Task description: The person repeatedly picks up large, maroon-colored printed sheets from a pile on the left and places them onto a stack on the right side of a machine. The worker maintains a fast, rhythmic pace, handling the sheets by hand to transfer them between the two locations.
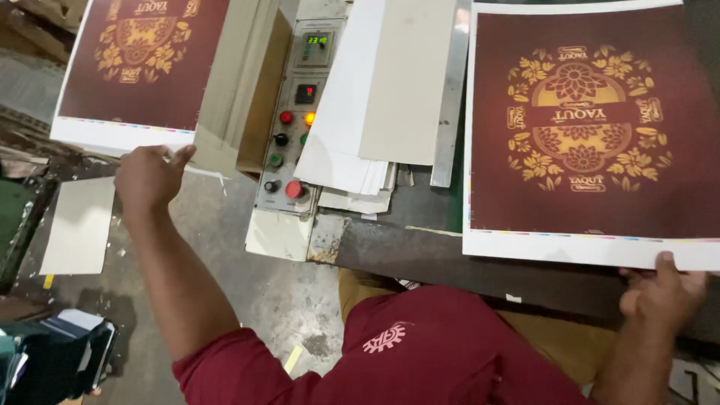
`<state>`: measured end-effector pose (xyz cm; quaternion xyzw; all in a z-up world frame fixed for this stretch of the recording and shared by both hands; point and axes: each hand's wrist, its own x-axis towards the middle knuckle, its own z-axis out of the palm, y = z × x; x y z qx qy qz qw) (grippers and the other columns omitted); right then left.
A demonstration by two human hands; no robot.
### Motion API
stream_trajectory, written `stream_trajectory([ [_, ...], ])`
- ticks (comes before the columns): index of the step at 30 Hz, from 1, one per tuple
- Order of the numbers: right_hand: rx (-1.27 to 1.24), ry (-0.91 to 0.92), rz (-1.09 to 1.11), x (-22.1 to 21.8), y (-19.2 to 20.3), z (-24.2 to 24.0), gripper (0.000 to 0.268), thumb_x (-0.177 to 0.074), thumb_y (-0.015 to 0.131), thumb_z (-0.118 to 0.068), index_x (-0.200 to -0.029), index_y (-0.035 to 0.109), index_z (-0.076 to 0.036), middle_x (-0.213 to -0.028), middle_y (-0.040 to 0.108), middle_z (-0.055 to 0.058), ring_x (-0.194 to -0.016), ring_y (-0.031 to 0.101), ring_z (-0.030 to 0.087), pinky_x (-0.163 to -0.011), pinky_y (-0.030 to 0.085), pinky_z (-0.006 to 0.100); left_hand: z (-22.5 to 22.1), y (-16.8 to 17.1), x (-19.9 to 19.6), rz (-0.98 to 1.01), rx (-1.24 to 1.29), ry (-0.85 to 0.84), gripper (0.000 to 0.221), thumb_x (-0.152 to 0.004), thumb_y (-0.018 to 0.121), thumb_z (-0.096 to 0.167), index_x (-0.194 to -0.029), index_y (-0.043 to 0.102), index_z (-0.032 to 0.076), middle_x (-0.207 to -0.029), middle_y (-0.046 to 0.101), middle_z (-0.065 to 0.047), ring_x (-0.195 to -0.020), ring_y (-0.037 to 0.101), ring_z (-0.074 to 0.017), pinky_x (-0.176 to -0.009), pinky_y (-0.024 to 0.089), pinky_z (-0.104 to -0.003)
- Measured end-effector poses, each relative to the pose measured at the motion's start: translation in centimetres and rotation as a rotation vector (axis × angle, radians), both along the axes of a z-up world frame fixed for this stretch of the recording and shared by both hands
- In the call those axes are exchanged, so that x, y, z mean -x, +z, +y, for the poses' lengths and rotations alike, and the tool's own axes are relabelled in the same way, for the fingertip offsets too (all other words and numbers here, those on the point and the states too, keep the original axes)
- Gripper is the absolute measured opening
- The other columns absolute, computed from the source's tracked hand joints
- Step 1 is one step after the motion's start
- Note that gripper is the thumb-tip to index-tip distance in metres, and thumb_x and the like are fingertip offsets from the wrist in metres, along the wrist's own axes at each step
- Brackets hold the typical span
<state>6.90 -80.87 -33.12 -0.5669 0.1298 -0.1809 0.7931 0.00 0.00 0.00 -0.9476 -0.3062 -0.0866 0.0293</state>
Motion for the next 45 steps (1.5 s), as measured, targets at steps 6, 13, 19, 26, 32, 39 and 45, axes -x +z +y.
stream_trajectory([
  [6, 0.007, -0.077, 0.098, -3.9, 1.3, 4.7, 0.043, -0.116, 0.052, -0.003, -0.158, 0.04, -0.004, -0.136, 0.065, 0.018, -0.099, 0.075, 0.026, -0.069, 0.067, 0.036, 1.2, -1.9, -0.7, -0.048, -0.237, -0.12, 0.035, -0.11, 0.062, 0.033, -0.093, 0.077, 0.005, -0.085, 0.072, -0.024, -0.081, 0.07, -0.0449, -0.073, 0.055, -0.055],
  [13, -0.054, 0.08, 0.105, -13.7, 3.3, 7.8, 0.04, -0.12, 0.048, -0.011, -0.157, 0.036, -0.007, -0.13, 0.065, 0.017, -0.094, 0.073, 0.022, -0.067, 0.068, 0.034, 0.1, -4.0, -0.9, -0.179, -0.465, -0.144, 0.026, -0.109, 0.061, 0.021, -0.087, 0.066, 0.007, -0.076, 0.071, -0.016, -0.068, 0.071, -0.036, -0.06, 0.054, -0.047],
  [19, -0.069, 0.235, 0.071, -23.8, 3.7, 8.5, 0.038, -0.117, 0.045, -0.013, -0.154, 0.037, -0.009, -0.129, 0.066, 0.014, -0.098, 0.075, 0.025, -0.074, 0.067, 0.039, 0.3, -4.5, -0.9, -0.271, -0.522, -0.145, 0.03, -0.109, 0.064, 0.018, -0.08, 0.063, 0.01, -0.076, 0.071, -0.013, -0.067, 0.07, -0.0344, -0.06, 0.053, -0.045],
  [26, -0.148, 0.331, 0.18, -21.5, 3.5, 9.9, 0.07, -0.113, 0.057, -0.015, -0.165, 0.012, -0.002, -0.125, 0.069, 0.021, -0.102, 0.075, 0.029, -0.079, 0.063, 0.045, -0.7, -1.3, -0.8, -0.299, -0.552, -0.193, 0.031, -0.109, 0.066, 0.019, -0.081, 0.062, 0.009, -0.074, 0.07, -0.013, -0.065, 0.069, -0.0338, -0.059, 0.052, -0.044],
  [32, -0.085, 0.508, 0.219, -11.0, 7.1, 17.6, 0.063, -0.103, 0.064, -0.018, -0.158, 0.038, -0.002, -0.119, 0.072, 0.019, -0.097, 0.074, 0.025, -0.072, 0.06, 0.036, -9.8, -1.6, -5.4, -0.425, -0.439, -0.546, 0.023, -0.103, 0.061, 0.009, -0.081, 0.057, 0.011, -0.073, 0.06, -0.012, -0.066, 0.062, -0.0325, -0.063, 0.047, -0.047],
  [39, 0.29, 1.039, 0.125, -1.6, 14.5, 28.7, 0.05, -0.095, 0.067, -0.024, -0.142, 0.055, -0.01, -0.1, 0.073, 0.009, -0.085, 0.07, 0.019, -0.07, 0.06, 0.031, -30.2, -6.2, -8.7, -0.515, 0.105, -0.961, 0.016, -0.082, 0.07, 0.016, -0.075, 0.056, 0.013, -0.068, 0.056, -0.009, -0.062, 0.062, -0.0314, -0.057, 0.047, -0.047],
  [45, 0.202, 1.091, -0.03, -0.4, 3.6, 28.7, 0.021, -0.105, 0.066, -0.021, -0.111, 0.067, -0.001, -0.092, 0.072, 0.01, -0.083, 0.069, 0.018, -0.072, 0.057, 0.031, -38.6, -8.6, -7.0, -0.445, 0.273, -1.183, 0.026, -0.101, 0.071, 0.025, -0.086, 0.059, 0.008, -0.072, 0.064, -0.01, -0.067, 0.067, -0.0312, -0.068, 0.054, -0.045],
])
